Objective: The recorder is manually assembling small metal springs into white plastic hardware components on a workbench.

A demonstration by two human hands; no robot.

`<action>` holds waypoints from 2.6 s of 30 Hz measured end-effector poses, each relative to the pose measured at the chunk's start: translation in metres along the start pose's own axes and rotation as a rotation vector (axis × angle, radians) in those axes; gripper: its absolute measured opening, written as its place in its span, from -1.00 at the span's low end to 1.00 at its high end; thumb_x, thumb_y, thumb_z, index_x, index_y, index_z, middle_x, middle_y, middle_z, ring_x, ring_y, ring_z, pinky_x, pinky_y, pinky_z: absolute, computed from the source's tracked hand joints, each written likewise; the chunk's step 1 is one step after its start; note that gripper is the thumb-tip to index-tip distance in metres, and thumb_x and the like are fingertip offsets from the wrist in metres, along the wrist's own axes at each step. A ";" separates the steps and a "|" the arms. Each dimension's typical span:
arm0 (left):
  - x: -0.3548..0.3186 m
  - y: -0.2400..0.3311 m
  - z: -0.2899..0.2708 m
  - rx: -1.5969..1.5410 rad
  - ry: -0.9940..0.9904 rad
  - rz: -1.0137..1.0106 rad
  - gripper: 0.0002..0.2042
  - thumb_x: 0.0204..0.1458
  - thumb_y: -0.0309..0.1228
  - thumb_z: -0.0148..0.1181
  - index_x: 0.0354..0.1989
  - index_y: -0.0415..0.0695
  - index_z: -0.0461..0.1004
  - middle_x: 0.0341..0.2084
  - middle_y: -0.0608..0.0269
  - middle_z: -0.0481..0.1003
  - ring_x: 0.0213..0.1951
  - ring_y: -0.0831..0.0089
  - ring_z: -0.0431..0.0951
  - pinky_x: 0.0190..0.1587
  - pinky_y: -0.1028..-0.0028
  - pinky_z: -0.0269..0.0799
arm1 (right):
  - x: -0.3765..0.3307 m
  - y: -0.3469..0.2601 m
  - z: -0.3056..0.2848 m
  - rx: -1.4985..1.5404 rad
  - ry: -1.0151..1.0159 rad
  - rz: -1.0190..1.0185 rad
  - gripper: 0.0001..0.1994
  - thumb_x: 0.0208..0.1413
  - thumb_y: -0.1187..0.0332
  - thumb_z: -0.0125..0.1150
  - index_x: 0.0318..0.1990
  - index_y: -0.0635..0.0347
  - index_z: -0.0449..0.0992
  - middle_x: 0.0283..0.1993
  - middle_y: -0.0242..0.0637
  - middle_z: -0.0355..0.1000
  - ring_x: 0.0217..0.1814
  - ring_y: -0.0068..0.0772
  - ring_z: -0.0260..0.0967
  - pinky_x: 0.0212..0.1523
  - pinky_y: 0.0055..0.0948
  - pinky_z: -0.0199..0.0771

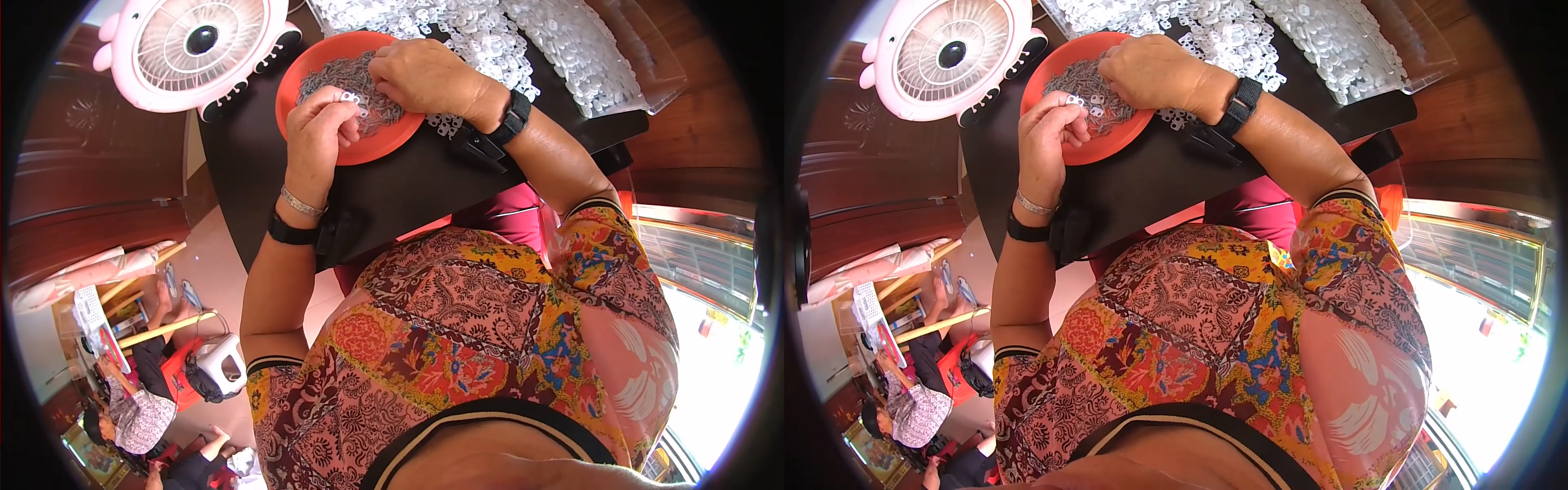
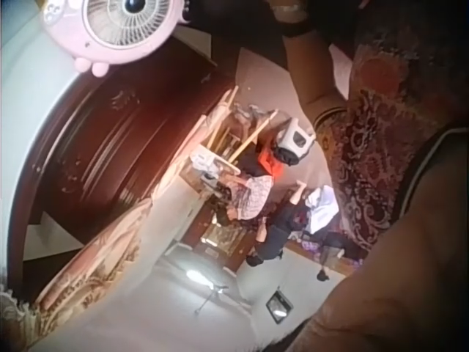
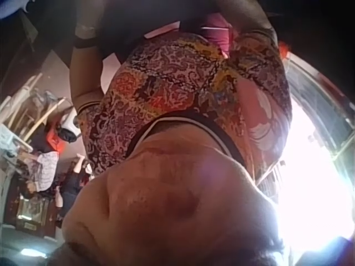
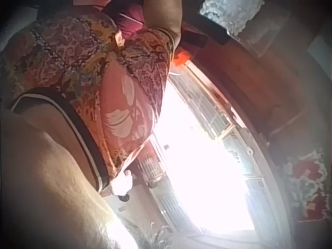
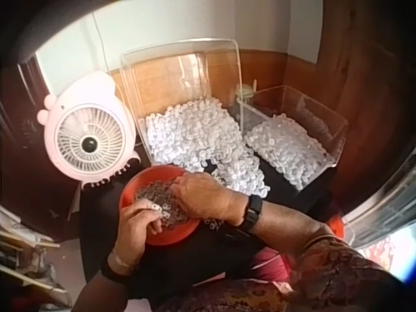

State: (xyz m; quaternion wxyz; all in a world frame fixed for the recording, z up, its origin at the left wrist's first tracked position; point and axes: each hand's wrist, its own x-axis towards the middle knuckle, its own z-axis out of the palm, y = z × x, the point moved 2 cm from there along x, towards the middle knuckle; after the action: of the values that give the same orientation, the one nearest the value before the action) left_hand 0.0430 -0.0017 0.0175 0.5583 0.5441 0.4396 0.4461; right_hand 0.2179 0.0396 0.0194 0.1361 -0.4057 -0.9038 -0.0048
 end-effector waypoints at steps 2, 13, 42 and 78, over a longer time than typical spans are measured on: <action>0.000 0.000 0.000 -0.016 -0.005 0.003 -0.87 -0.02 -0.47 0.05 -0.55 -0.21 0.45 -0.71 0.36 0.39 -0.64 0.62 0.35 -0.55 0.64 0.21 | -0.001 0.002 0.001 0.047 0.046 0.019 -0.90 -0.05 0.35 0.14 -0.41 0.16 0.43 -0.37 -0.27 0.40 -0.23 -0.14 0.41 -0.25 -0.24 0.42; 0.000 0.000 -0.001 -0.016 -0.002 -0.004 -0.85 -0.02 -0.45 0.04 -0.57 -0.21 0.45 -0.72 0.35 0.38 -0.63 0.61 0.35 -0.55 0.63 0.21 | 0.001 -0.004 0.006 0.133 0.028 -0.033 -0.88 -0.05 0.34 0.15 -0.39 0.17 0.44 -0.38 -0.25 0.40 -0.23 -0.16 0.39 -0.23 -0.25 0.41; -0.003 0.003 -0.001 -0.048 -0.063 0.015 -0.81 0.08 -0.37 -0.01 -0.46 -0.22 0.44 -0.65 0.32 0.41 -0.60 0.61 0.37 -0.52 0.64 0.24 | 0.002 -0.008 -0.016 1.323 -0.092 0.096 -0.88 0.17 0.40 0.06 -0.30 0.27 0.44 -0.40 -0.47 0.38 -0.35 -0.70 0.28 -0.27 -0.66 0.32; -0.005 0.004 0.005 0.047 -0.078 0.074 -0.82 0.07 -0.44 0.00 -0.53 -0.24 0.36 -0.73 0.39 0.29 -0.65 0.68 0.22 -0.58 0.64 0.11 | -0.002 -0.006 -0.025 0.948 0.070 0.093 -0.88 0.11 0.42 0.09 -0.38 0.31 0.40 -0.48 -0.45 0.35 -0.38 -0.70 0.21 -0.34 -0.59 0.29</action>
State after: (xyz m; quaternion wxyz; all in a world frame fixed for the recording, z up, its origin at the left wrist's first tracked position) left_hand 0.0471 -0.0079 0.0214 0.5454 0.5899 0.4075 0.4343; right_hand 0.2208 0.0314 0.0437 0.3366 -0.3386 -0.7822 0.4004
